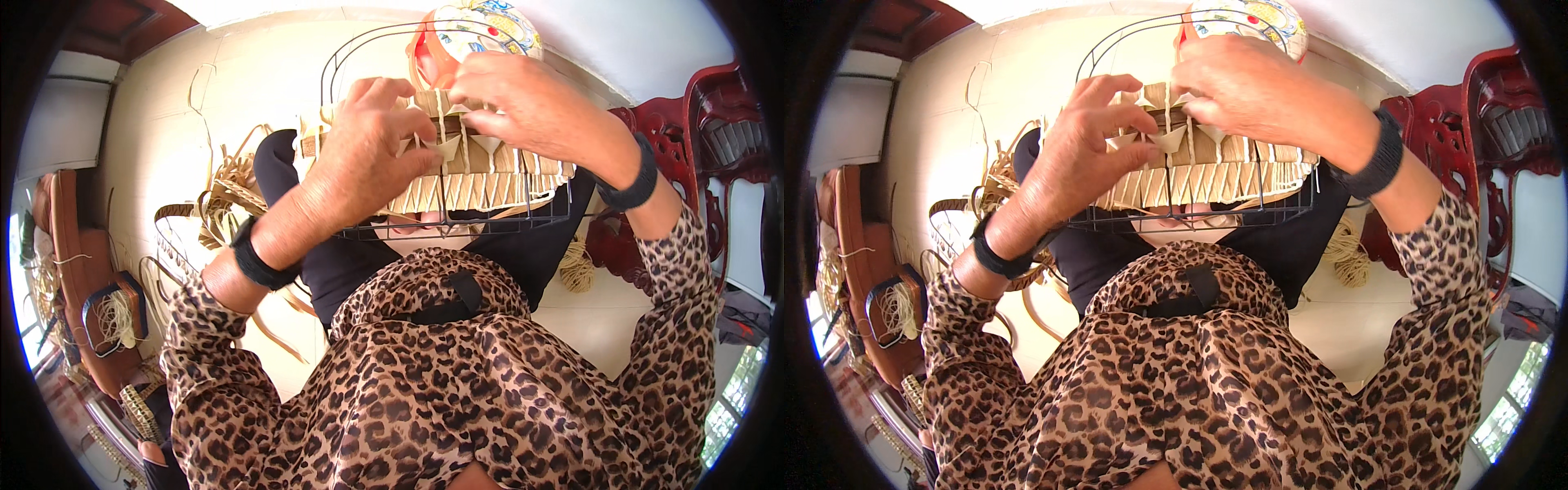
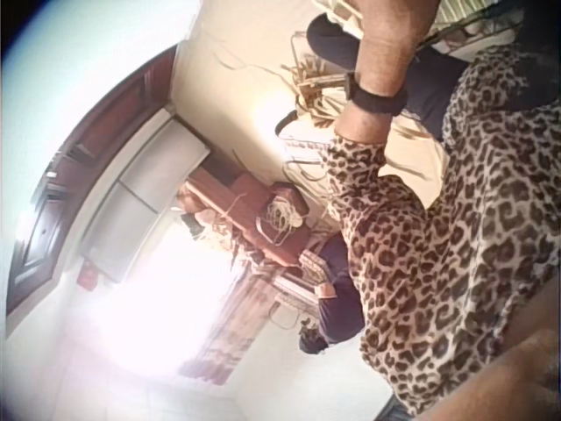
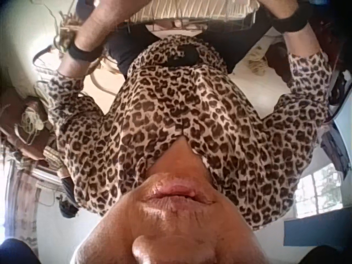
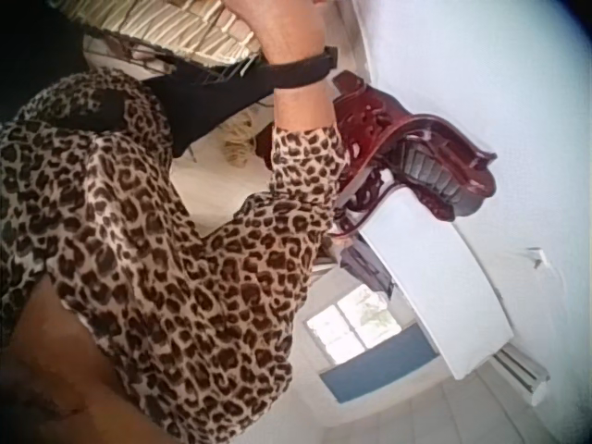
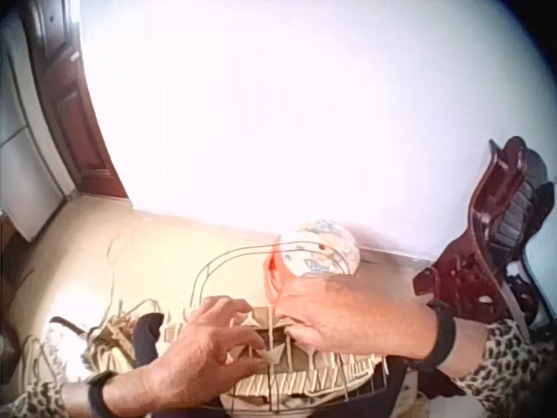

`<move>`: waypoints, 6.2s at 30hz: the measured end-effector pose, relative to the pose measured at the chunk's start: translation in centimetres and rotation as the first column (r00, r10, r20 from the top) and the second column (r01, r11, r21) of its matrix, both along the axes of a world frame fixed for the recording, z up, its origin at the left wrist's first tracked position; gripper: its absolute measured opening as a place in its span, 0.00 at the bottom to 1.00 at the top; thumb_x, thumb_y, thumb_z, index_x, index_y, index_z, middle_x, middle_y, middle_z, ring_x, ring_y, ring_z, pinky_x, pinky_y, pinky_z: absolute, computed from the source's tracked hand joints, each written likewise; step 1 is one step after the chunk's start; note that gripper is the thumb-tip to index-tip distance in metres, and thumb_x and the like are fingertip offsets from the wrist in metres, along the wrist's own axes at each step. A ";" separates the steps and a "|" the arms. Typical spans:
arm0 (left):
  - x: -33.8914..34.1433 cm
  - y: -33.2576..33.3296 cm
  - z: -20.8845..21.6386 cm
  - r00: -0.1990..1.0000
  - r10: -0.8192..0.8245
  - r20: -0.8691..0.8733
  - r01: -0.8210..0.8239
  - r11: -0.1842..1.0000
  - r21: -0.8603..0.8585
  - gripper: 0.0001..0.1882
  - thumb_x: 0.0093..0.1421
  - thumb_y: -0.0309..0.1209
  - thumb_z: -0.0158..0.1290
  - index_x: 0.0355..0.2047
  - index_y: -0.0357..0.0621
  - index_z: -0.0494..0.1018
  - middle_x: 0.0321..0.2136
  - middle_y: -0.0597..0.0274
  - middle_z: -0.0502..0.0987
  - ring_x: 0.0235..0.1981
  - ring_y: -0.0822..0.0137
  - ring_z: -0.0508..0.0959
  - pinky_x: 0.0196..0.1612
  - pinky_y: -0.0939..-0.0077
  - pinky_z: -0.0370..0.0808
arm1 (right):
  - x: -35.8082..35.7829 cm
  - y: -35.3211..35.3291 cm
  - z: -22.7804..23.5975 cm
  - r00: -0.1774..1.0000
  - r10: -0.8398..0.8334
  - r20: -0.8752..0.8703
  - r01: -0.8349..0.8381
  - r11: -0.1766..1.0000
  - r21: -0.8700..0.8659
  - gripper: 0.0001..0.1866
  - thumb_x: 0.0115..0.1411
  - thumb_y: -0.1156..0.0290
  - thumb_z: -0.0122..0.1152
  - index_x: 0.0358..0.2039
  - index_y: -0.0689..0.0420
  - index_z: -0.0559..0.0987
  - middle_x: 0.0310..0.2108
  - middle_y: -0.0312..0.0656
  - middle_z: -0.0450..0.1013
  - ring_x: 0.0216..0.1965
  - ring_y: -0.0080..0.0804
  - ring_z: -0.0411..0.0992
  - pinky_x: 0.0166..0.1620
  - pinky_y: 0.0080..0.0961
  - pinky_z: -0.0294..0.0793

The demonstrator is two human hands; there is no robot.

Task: The person weaves thin light-colored strips through a metal wire frame by hand to create an interlaced pattern, occasionally adjusting the strips to maintain the shape.

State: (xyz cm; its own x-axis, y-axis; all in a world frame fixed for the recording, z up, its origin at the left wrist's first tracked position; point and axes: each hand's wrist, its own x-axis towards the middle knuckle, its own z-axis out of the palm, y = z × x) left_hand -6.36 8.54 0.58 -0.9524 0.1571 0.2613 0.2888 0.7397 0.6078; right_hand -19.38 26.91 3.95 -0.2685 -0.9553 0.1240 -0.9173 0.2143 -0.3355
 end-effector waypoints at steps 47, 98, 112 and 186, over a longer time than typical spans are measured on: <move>-1.3 2.4 -1.3 0.983 0.178 -0.054 -0.183 0.978 -0.100 0.12 0.48 0.31 0.59 0.31 0.41 0.70 0.30 0.55 0.72 0.38 0.53 0.70 0.41 0.59 0.69 | -0.1 -0.4 0.5 0.996 -0.073 0.049 0.081 0.980 -0.182 0.08 0.51 0.75 0.51 0.26 0.64 0.78 0.24 0.53 0.74 0.28 0.48 0.74 0.36 0.40 0.72; -7.7 2.1 -2.0 0.992 -0.066 -0.110 0.028 0.947 -0.321 0.01 0.47 0.25 0.55 0.21 0.42 0.76 0.23 0.52 0.78 0.27 0.51 0.79 0.33 0.61 0.76 | 4.8 1.1 -1.9 0.967 -0.179 -0.179 0.173 0.984 -0.049 0.03 0.47 0.76 0.57 0.24 0.61 0.74 0.28 0.47 0.70 0.36 0.44 0.69 0.44 0.39 0.67; -7.5 0.0 -0.9 0.953 -0.292 0.083 0.298 0.951 -0.084 0.06 0.52 0.25 0.57 0.30 0.38 0.79 0.26 0.55 0.80 0.27 0.62 0.81 0.36 0.71 0.79 | 4.0 1.9 -1.3 0.996 -0.079 0.035 0.081 0.995 -0.051 0.01 0.48 0.78 0.54 0.23 0.61 0.72 0.27 0.46 0.67 0.35 0.45 0.67 0.39 0.40 0.68; -1.2 4.5 1.5 0.945 0.054 0.323 -0.051 0.999 -0.018 0.08 0.48 0.24 0.62 0.31 0.39 0.79 0.30 0.61 0.72 0.32 0.67 0.74 0.36 0.73 0.71 | 1.8 1.1 -3.5 0.913 -0.176 -0.368 0.128 0.980 -0.151 0.14 0.47 0.80 0.57 0.36 0.68 0.74 0.28 0.53 0.74 0.33 0.45 0.77 0.37 0.35 0.77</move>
State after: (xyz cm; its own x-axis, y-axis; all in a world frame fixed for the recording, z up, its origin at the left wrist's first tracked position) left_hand -7.53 13.05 2.03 -0.9924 0.1052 -0.0632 0.0383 0.7546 0.6551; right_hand -17.58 28.01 0.44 -0.3193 -0.8780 0.3564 -0.9402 0.3407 -0.0030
